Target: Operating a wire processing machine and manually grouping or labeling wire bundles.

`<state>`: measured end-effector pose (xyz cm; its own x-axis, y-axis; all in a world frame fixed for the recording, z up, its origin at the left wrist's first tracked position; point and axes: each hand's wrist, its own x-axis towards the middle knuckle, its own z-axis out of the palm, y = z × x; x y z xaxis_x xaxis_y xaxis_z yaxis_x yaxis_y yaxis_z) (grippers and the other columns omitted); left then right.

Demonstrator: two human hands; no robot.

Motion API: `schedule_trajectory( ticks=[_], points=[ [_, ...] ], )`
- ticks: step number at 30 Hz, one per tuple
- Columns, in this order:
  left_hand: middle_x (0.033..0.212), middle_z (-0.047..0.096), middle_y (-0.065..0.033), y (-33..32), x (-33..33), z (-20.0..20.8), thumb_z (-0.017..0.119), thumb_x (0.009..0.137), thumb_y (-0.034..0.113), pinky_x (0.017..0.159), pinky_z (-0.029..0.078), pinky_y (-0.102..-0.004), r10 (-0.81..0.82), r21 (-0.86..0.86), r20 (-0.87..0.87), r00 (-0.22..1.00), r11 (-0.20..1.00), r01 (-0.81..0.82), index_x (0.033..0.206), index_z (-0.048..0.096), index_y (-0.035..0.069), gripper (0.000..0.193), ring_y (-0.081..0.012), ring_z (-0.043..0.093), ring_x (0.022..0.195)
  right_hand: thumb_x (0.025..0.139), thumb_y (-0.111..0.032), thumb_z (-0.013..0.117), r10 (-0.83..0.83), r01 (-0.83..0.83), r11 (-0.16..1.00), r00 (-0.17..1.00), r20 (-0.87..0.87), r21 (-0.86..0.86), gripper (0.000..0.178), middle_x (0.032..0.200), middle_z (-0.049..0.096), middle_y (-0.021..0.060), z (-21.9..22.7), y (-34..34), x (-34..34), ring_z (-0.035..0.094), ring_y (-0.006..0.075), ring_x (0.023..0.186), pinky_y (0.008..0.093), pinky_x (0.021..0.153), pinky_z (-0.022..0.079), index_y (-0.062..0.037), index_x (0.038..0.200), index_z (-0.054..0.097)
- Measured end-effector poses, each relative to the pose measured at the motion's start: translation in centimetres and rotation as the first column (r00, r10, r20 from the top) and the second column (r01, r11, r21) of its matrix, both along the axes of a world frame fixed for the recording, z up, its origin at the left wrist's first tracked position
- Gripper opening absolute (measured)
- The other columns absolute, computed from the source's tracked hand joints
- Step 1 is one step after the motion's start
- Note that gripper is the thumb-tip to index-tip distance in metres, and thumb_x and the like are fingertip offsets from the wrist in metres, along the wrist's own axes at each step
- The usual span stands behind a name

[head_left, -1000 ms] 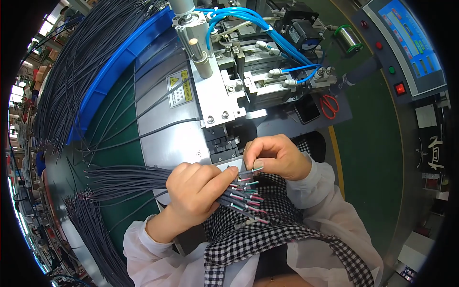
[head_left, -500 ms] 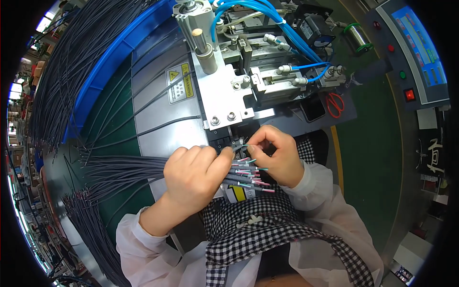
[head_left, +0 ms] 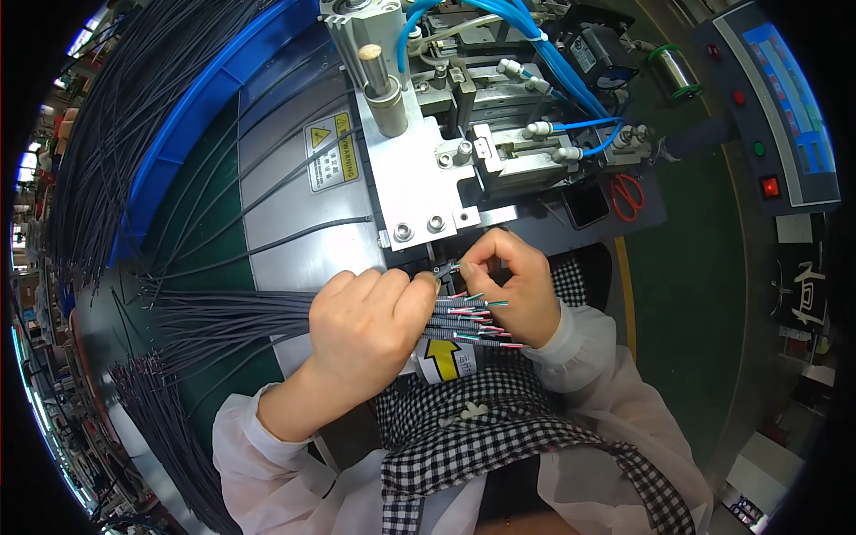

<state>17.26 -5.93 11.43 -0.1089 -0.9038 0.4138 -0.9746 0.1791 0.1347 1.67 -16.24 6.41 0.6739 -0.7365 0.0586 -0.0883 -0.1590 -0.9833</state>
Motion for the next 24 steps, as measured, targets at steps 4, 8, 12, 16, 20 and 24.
schedule_trajectory(
  ticks=[4,8,12,16,20,24],
  points=[
    [0.060,0.041,-0.0004,-0.2,0.1,0.0,0.060,0.068,0.010,0.048,0.032,-0.0291,-0.006,0.008,-0.023,1.000,1.000,0.006,0.079,0.058,0.008,0.011,-0.0143,0.046,0.052,0.082,0.002,0.062,-0.017,0.016,0.997,1.000,0.005,0.073,0.006,0.072,0.055,-0.0003,-0.2,0.1,0.1,0.049,0.0034,0.061,0.0183,0.055,0.040,0.0008,0.081,0.056],
    [0.060,0.041,-0.0006,-0.4,0.0,-0.2,0.060,0.068,0.010,0.048,0.033,-0.0293,-0.010,0.009,-0.025,1.000,1.000,0.011,0.078,0.057,0.008,0.011,-0.0147,0.046,0.052,0.083,0.000,0.062,-0.019,0.018,0.989,1.000,0.011,0.146,0.006,0.072,0.056,0.0018,-0.5,0.1,0.1,0.050,0.0036,0.060,0.0188,0.053,0.039,0.0007,0.082,0.056],
    [0.059,0.044,-0.0034,-0.3,-0.1,0.1,0.068,0.068,0.008,0.049,0.033,-0.0330,0.003,0.051,-0.091,0.996,0.999,0.002,0.083,0.060,0.007,0.016,-0.0200,0.046,0.051,0.084,-0.001,0.061,-0.077,0.060,0.929,0.996,-0.033,-0.364,0.005,0.070,0.056,0.0039,0.5,-0.2,0.2,0.051,0.0039,0.059,0.0195,0.050,0.038,0.0001,0.084,0.056],
    [0.059,0.044,-0.0034,-0.3,-0.1,0.0,0.068,0.067,0.007,0.049,0.033,-0.0329,0.003,0.041,-0.093,0.996,0.999,0.001,0.081,0.060,0.007,0.016,-0.0200,0.047,0.051,0.085,-0.008,0.061,-0.008,-0.063,0.894,0.988,-0.156,-0.444,0.006,0.073,0.061,0.0119,1.3,-0.9,-0.1,0.060,0.0238,0.059,0.0311,0.052,0.045,-0.0027,0.085,0.059],
    [0.059,0.045,-0.0034,-0.1,0.0,-0.1,0.068,0.067,0.006,0.049,0.033,-0.0328,0.006,0.059,-0.087,0.996,0.998,-0.001,0.081,0.060,0.007,0.017,-0.0199,0.047,0.051,0.088,-0.009,0.057,0.111,-0.138,0.988,0.950,-0.290,-0.074,0.007,0.070,0.060,0.0079,1.6,-0.7,-0.3,0.056,0.0162,0.054,0.0274,0.050,0.043,-0.0019,0.088,0.060],
    [0.059,0.045,-0.0033,-0.3,-0.1,0.0,0.067,0.066,0.006,0.050,0.034,-0.0327,0.007,0.077,-0.087,0.996,0.997,0.000,0.081,0.060,0.007,0.017,-0.0200,0.048,0.051,0.088,-0.005,0.057,0.097,-0.072,0.944,0.993,-0.063,0.323,0.005,0.071,0.054,-0.0029,0.3,-0.2,-0.3,0.043,0.0030,0.056,0.0199,0.048,0.035,-0.0003,0.088,0.059]
  ],
)
